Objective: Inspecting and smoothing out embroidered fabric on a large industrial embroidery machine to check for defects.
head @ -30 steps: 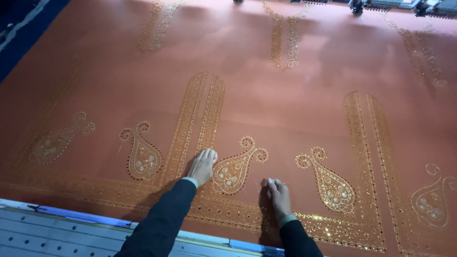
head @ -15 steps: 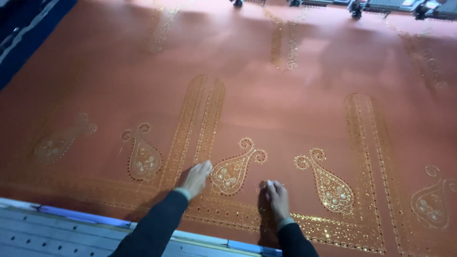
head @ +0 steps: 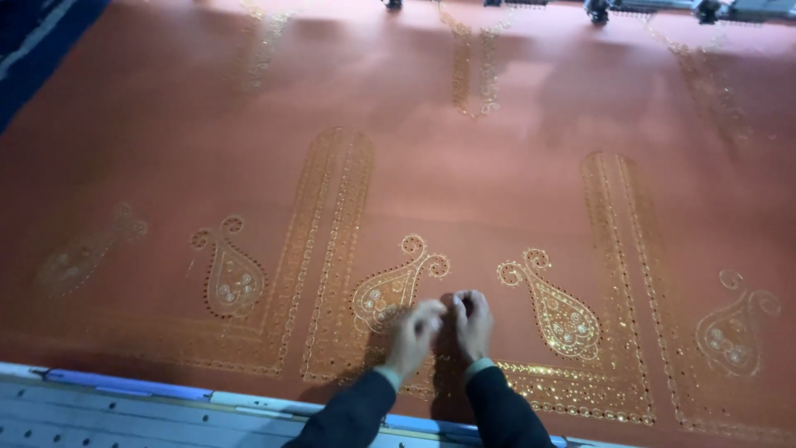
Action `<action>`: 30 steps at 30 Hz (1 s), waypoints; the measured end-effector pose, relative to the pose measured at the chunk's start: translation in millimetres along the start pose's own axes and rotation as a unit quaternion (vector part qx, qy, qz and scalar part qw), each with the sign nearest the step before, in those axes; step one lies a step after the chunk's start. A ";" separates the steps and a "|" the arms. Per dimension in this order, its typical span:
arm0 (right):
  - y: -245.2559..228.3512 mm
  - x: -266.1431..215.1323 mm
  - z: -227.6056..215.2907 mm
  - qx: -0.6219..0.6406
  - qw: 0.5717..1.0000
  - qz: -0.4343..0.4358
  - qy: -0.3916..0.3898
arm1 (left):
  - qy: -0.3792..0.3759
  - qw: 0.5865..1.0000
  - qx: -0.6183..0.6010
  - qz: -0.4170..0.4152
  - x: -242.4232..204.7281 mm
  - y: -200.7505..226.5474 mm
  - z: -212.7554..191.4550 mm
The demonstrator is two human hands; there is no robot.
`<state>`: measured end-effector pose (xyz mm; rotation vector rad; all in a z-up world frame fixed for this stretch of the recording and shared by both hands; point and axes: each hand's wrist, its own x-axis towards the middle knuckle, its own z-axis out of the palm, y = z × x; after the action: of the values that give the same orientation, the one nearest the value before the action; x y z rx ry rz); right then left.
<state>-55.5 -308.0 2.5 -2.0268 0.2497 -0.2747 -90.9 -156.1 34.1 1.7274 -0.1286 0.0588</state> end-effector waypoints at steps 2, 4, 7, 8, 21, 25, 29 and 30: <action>4.2 -2.9 1.8 -0.012 0.998 -0.041 -0.041 | -0.011 0.994 0.111 0.016 37.9 -38.6 -6.8; -9.2 -5.7 -15.7 -0.023 0.992 -0.088 -0.083 | -0.018 0.975 0.219 0.039 68.6 -60.2 3.4; -41.0 -11.3 -36.6 -0.035 0.976 -0.021 -0.213 | 0.013 0.954 0.297 0.048 97.9 -60.8 13.4; -34.3 -11.6 -37.7 -0.057 0.985 -0.003 -0.161 | 0.025 0.951 0.304 0.044 102.8 -55.3 16.5; -8.3 -2.8 -47.5 -0.124 0.989 -0.006 -0.079 | 0.093 0.914 0.395 0.017 121.2 -56.1 33.8; -26.1 -3.0 -50.7 -0.101 0.990 -0.022 -0.093 | 0.055 0.927 0.364 0.074 125.6 -55.2 18.9; -31.9 -2.3 -51.1 -0.128 0.979 -0.103 -0.123 | -0.080 0.898 0.385 0.200 145.1 -46.2 5.8; -25.8 -2.0 -49.7 -0.129 0.971 -0.143 -0.139 | -0.129 0.873 0.406 0.239 152.3 -45.5 2.5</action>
<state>-70.8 -337.8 47.4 -2.3304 -0.1932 -0.1377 65.5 -159.4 6.2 2.5018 -0.8294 0.2790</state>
